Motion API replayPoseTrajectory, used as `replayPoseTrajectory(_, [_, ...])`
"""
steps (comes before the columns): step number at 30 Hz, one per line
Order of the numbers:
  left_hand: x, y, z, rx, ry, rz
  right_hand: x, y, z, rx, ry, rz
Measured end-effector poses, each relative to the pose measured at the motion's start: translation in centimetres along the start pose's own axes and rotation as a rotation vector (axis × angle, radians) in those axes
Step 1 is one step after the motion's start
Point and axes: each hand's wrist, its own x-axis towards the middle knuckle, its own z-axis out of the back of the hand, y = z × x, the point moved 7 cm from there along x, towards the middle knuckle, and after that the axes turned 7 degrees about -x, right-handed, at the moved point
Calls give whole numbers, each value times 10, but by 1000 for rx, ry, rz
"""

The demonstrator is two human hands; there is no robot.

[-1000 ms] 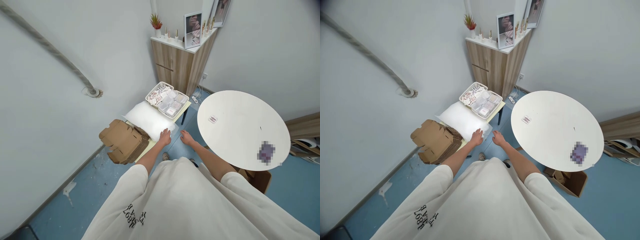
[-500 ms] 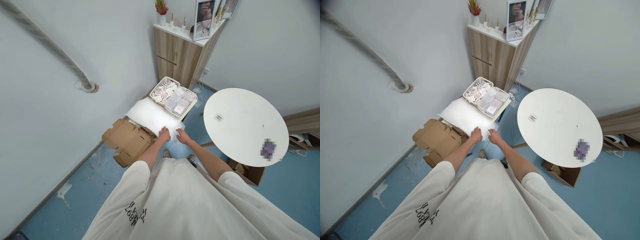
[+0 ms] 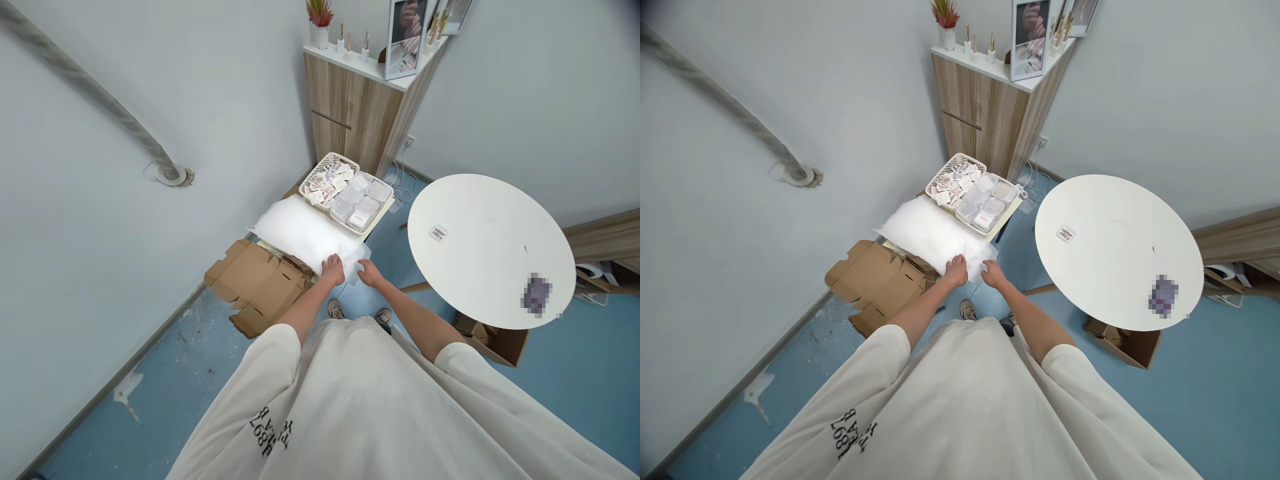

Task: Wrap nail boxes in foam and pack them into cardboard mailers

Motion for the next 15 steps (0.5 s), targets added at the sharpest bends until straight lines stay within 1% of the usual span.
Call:
replayPoseTrajectory(4, [-7, -2, 13, -30, -64, -36, 6, -2, 3, 157, -27, -96])
replayPoseTrajectory(9, [-17, -5, 33, -23, -185, -73, 15, 12, 7, 394, -80, -171])
replayPoseTrajectory(12, [-22, -7, 39, -21, -221, -91, 19, 22, 13, 511, -147, -179])
replayPoseTrajectory(15, [-27, -7, 44, -20, -246, -97, 21, 31, 25, 591, -243, -142])
